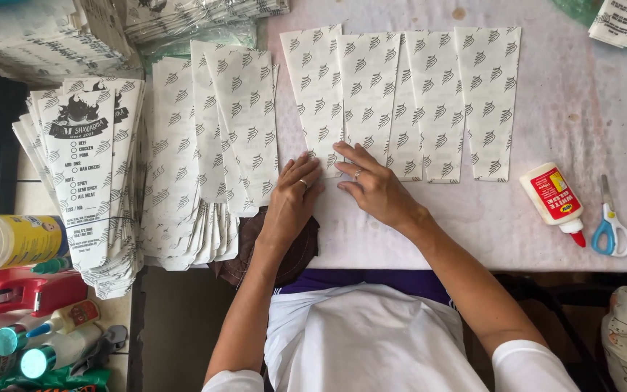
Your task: Applying glue to the edges of printed paper sheets and folding them to assemble packaging sleeves.
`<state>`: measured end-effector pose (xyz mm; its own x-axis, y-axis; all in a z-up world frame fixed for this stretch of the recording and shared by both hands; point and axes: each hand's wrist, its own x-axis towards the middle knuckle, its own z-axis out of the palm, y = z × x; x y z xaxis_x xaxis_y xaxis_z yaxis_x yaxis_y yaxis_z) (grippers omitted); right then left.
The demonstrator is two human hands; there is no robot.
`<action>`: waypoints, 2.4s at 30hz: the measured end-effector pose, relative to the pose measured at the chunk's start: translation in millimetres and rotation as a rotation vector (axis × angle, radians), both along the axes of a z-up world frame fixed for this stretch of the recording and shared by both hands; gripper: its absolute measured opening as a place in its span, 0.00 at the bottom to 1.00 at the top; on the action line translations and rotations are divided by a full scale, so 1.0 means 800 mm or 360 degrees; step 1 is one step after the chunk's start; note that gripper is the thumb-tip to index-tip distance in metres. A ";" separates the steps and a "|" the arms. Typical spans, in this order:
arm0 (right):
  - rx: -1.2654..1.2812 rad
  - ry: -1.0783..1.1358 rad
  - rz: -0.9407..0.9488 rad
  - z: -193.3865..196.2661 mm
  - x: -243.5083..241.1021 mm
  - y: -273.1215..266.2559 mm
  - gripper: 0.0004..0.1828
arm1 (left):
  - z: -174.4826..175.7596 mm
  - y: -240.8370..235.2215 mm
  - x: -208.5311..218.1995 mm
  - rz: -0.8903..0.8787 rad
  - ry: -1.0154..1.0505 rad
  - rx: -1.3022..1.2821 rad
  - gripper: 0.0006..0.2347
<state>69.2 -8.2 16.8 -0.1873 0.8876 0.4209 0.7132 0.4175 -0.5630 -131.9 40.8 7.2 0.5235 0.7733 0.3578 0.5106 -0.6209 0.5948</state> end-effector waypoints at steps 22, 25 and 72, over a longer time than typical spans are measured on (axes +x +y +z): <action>0.0295 -0.0391 -0.0047 -0.029 -0.018 0.001 0.03 | 0.007 -0.007 -0.007 -0.0034 -0.0197 0.0068 0.06; 0.0220 -0.0306 -0.0075 -0.033 -0.023 0.004 0.03 | 0.011 -0.007 -0.002 0.0044 -0.0238 -0.0003 0.04; -0.0077 0.1207 -0.1400 0.031 0.307 -0.233 0.32 | -0.027 -0.054 0.346 -0.0518 -0.0121 0.0256 0.02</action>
<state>315.2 -194.6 41.8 0.7872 0.6044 0.1227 0.2191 -0.0880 -0.9717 145.2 -2.7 -14.4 0.6998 0.5016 0.5086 0.2292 -0.8320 0.5052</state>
